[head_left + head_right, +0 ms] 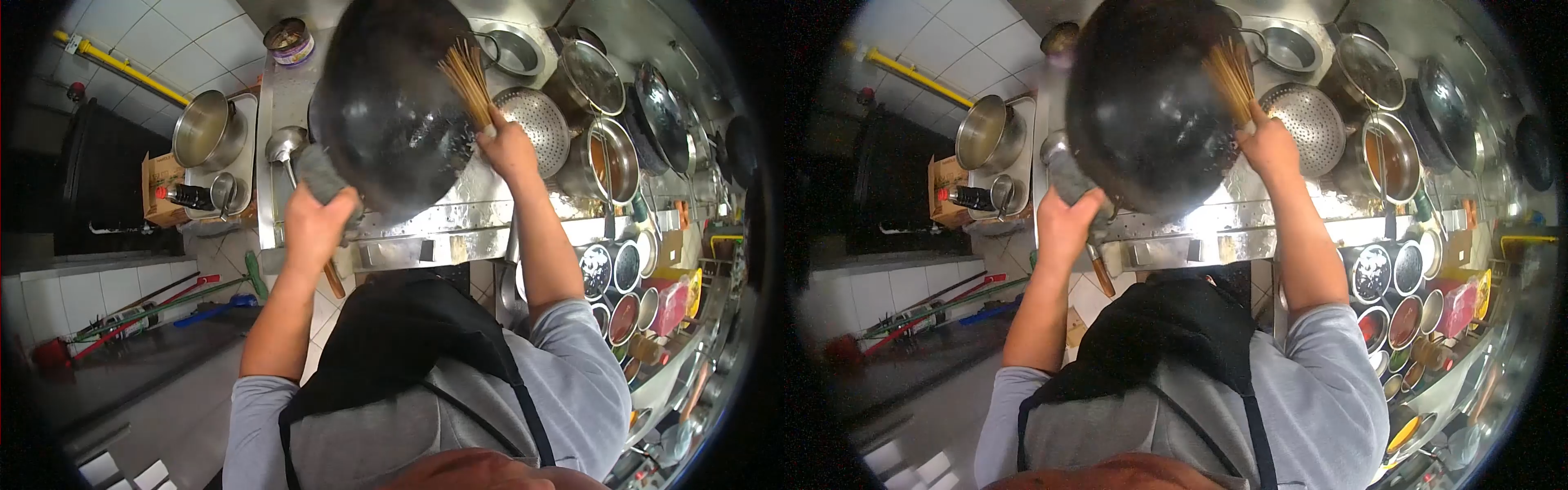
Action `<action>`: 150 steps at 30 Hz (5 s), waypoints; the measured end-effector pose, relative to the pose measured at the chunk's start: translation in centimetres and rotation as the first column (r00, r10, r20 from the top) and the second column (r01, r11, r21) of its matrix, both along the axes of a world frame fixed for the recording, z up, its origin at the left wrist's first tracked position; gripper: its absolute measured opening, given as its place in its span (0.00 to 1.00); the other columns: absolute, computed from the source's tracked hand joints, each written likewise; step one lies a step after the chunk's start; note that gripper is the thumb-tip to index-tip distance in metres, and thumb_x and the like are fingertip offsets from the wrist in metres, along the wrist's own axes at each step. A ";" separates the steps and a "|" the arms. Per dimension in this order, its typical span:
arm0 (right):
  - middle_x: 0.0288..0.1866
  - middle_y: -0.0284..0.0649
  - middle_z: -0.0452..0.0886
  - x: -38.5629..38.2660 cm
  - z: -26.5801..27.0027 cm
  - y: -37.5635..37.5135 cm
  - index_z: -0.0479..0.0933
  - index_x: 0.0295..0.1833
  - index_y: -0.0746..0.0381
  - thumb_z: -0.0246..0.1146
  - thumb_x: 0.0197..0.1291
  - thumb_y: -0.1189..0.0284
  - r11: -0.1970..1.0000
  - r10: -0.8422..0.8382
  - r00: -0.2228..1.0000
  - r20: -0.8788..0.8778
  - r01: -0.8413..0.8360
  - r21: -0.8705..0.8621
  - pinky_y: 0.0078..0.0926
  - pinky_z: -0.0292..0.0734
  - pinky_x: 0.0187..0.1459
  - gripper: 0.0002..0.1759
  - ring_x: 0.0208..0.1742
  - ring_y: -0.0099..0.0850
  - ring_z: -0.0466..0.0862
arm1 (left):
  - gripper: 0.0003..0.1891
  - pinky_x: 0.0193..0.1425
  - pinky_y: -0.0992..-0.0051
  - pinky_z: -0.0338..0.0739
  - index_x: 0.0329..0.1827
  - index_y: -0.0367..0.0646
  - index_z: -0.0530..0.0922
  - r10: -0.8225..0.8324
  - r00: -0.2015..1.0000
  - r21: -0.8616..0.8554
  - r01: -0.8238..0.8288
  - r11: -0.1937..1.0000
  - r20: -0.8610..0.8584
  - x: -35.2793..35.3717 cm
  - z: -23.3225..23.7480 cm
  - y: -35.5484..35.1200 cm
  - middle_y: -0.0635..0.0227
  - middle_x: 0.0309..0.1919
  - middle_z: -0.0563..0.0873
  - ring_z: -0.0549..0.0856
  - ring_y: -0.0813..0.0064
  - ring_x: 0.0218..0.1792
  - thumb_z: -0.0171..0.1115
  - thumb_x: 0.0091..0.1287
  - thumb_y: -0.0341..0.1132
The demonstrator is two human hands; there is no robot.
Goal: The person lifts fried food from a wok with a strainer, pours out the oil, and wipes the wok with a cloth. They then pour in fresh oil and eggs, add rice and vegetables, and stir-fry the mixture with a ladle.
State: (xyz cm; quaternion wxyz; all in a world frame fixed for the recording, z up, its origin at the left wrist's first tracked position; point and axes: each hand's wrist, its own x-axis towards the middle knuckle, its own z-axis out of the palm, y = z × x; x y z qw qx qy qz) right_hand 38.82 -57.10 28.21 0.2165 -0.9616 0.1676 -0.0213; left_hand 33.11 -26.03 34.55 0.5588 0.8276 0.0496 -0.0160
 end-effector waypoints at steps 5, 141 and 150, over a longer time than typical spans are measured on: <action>0.58 0.57 0.78 5.0 7.5 0.0 0.60 0.75 0.58 0.72 0.53 0.60 0.999 0.052 0.804 0.592 -0.040 -0.033 0.40 0.71 0.61 0.46 0.59 0.49 0.78 | 0.11 0.42 0.72 0.79 0.42 0.32 0.83 0.115 0.940 -0.439 -0.255 0.862 -0.320 -2.4 -9.0 3.9 0.63 0.34 0.87 0.85 0.72 0.36 0.60 0.64 0.32; 0.31 0.35 0.78 -22.8 2.6 15.5 0.67 0.65 0.64 0.63 0.65 0.64 0.594 -0.215 0.971 0.107 0.043 0.804 0.23 0.74 0.23 0.27 0.19 0.21 0.77 | 0.20 0.67 0.56 0.67 0.53 0.40 0.79 -0.236 0.970 0.570 0.158 0.807 0.065 -12.3 -24.9 22.7 0.47 0.57 0.75 0.72 0.45 0.62 0.68 0.59 0.38; 0.47 0.61 0.82 -27.3 11.8 -9.6 0.74 0.55 0.69 0.57 0.52 0.71 0.869 -0.492 0.869 -0.058 0.486 -0.094 0.45 0.75 0.54 0.23 0.52 0.54 0.82 | 0.19 0.65 0.57 0.69 0.51 0.41 0.80 -0.201 0.979 0.600 0.145 0.787 0.028 -11.7 -23.8 21.5 0.50 0.56 0.76 0.73 0.47 0.61 0.67 0.59 0.40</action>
